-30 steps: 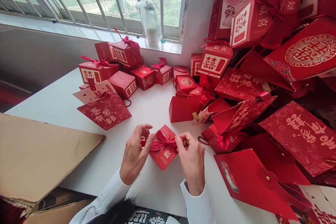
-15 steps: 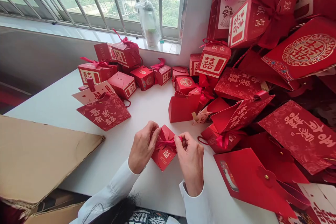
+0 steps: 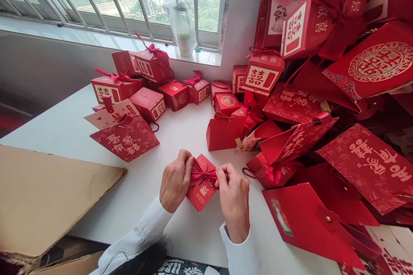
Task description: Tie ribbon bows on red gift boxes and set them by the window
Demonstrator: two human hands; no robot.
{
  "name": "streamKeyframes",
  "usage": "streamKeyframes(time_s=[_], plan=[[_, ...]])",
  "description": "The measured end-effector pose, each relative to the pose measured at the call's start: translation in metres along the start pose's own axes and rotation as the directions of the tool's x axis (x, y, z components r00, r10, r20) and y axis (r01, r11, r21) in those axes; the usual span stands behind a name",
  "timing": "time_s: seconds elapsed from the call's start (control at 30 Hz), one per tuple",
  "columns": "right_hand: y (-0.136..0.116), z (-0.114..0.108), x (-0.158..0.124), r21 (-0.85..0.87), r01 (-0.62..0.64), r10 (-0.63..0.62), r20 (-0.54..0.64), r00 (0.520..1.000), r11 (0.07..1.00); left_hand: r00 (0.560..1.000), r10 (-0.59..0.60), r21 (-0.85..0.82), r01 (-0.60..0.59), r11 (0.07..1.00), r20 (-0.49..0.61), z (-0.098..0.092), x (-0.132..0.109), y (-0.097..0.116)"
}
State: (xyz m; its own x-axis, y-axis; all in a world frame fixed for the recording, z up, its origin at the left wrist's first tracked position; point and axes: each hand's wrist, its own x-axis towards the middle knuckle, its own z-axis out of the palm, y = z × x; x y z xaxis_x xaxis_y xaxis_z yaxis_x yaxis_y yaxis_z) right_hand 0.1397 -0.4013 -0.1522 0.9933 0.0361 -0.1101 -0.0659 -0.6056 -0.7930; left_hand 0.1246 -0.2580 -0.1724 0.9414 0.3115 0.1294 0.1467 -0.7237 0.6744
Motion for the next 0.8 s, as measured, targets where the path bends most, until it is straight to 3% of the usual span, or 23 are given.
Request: streamKeyframes(time_s=[0.43, 0.6, 0.7, 0.8], plan=[[-0.001, 0.002, -0.001, -0.021, -0.010, 0.010, 0.001, 1.000, 1.000, 0.999, -0.042, -0.045, 0.042, 0.998, 0.009, 0.000, 0.001, -0.001], [0.001, 0.001, -0.001, 0.033, 0.005, -0.005, -0.008, 1.000, 0.999, 0.999, -0.031, -0.103, 0.034, 0.994, 0.026, -0.008, 0.001, -0.004], [0.002, -0.002, 0.000, 0.092, 0.006, -0.007, 0.017, 1.000, 0.996, 0.991, 0.104, -0.112, -0.113, 0.987, -0.083, -0.017, -0.001, -0.006], [0.005, -0.004, 0.001, 0.149, 0.021, -0.028, 0.045, 0.999, 0.989, 0.921, 0.354, -0.062, -0.368, 0.928, -0.164, -0.021, -0.005, -0.004]])
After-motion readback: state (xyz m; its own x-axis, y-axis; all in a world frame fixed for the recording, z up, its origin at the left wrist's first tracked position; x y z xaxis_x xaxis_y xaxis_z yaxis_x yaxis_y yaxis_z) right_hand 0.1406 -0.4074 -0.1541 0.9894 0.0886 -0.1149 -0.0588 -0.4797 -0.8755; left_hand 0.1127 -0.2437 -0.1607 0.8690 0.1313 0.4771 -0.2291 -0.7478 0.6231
